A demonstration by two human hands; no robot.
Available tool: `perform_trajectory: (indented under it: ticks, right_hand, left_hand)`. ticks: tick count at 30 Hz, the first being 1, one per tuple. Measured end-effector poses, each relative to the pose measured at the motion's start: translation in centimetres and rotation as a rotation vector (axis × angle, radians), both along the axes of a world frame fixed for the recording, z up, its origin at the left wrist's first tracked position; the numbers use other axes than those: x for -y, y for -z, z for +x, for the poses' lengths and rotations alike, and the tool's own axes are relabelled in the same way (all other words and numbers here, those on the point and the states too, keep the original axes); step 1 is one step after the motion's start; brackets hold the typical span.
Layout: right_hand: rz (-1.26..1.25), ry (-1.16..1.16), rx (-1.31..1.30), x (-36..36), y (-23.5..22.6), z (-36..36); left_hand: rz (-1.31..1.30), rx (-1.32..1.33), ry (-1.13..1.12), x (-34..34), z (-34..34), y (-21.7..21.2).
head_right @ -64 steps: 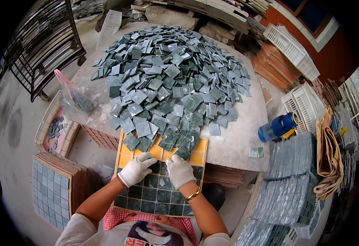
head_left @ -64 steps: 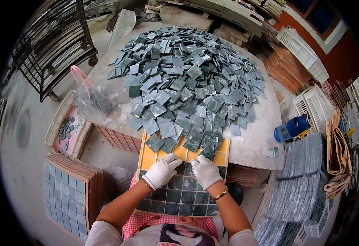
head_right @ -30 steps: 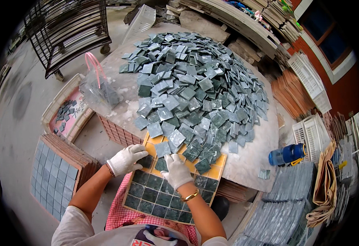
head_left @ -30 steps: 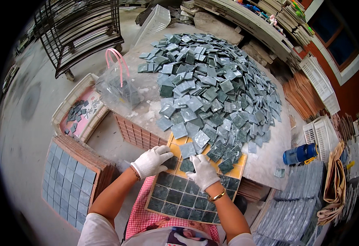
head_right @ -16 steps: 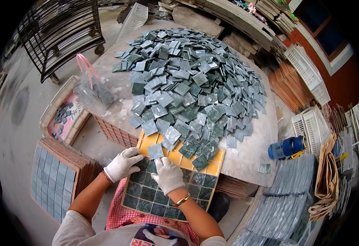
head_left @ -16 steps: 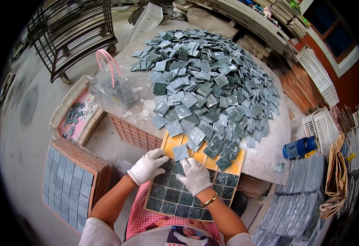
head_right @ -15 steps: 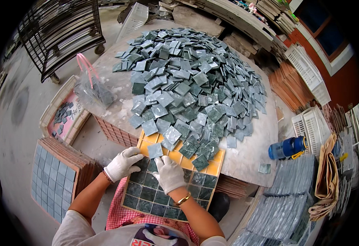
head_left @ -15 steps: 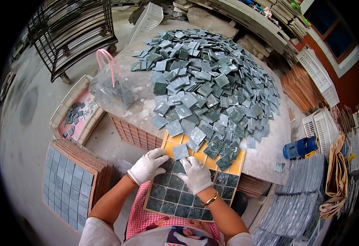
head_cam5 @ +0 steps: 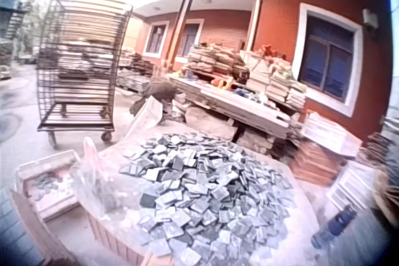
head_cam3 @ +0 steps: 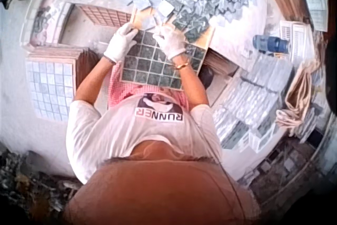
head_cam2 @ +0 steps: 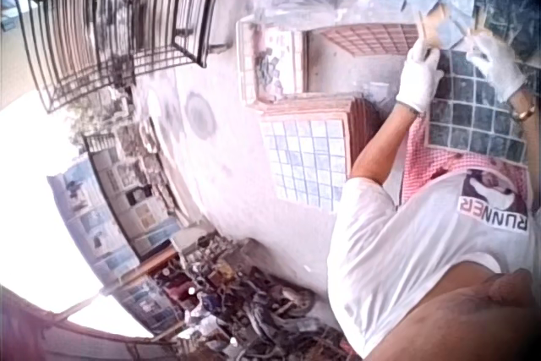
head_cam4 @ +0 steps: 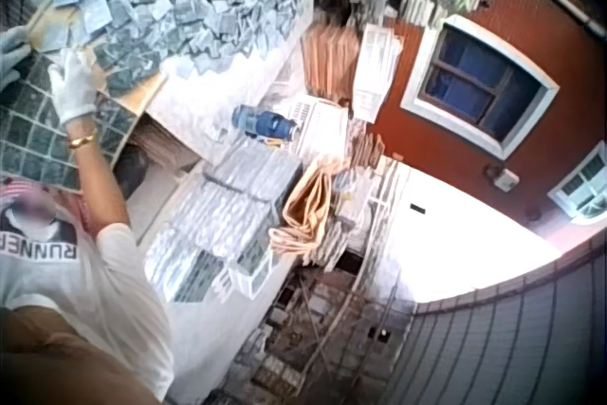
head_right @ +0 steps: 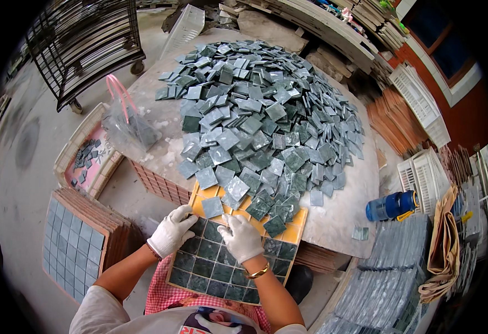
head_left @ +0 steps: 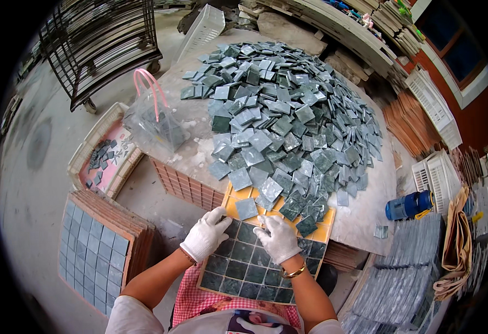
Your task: The person places small square tiles into a grid frame on a workbench, then flips the frame to reveal the assembled tile sheet. They repeat this process with another frame, filling it with tiles and flipping it over. The person wears gloves and works in an outdoor area with piles of tiles and stacked materials.
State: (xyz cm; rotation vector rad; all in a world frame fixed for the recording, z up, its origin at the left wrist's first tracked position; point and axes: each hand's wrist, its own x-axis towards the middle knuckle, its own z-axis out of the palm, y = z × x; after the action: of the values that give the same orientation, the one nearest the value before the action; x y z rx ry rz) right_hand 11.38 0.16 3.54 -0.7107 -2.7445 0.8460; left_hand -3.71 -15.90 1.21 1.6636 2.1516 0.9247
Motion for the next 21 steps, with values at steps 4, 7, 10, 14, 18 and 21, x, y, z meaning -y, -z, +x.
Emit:
perform_trajectory:
  ticks: [4,7,10,14,18,21]
  right_hand:
    - [0.185,0.138,0.031,1.2,0.6,-1.9]
    - [0.313,0.196,0.167,2.4,0.9,-4.4]
    - [0.309,0.212,0.226,2.1,0.4,-5.0]
    - [0.340,0.142,0.115,1.3,0.8,-4.1]
    - [0.136,0.090,-0.221,-0.1,1.2,-4.3]
    - [-0.121,0.001,-0.269,-0.9,1.0,-5.4]
  left_hand:
    - [-0.089,-0.036,-0.070,-0.5,1.0,-0.8]
    - [-0.045,-0.093,-0.100,0.0,1.6,-0.4]
    - [0.025,0.014,-0.098,0.9,0.4,-0.5]
    - [0.039,0.174,-0.244,1.5,-1.4,-0.2]
    - [0.191,0.174,-0.209,1.2,-1.4,-0.3]
    - [0.279,0.145,-0.216,-0.1,-1.0,-1.0]
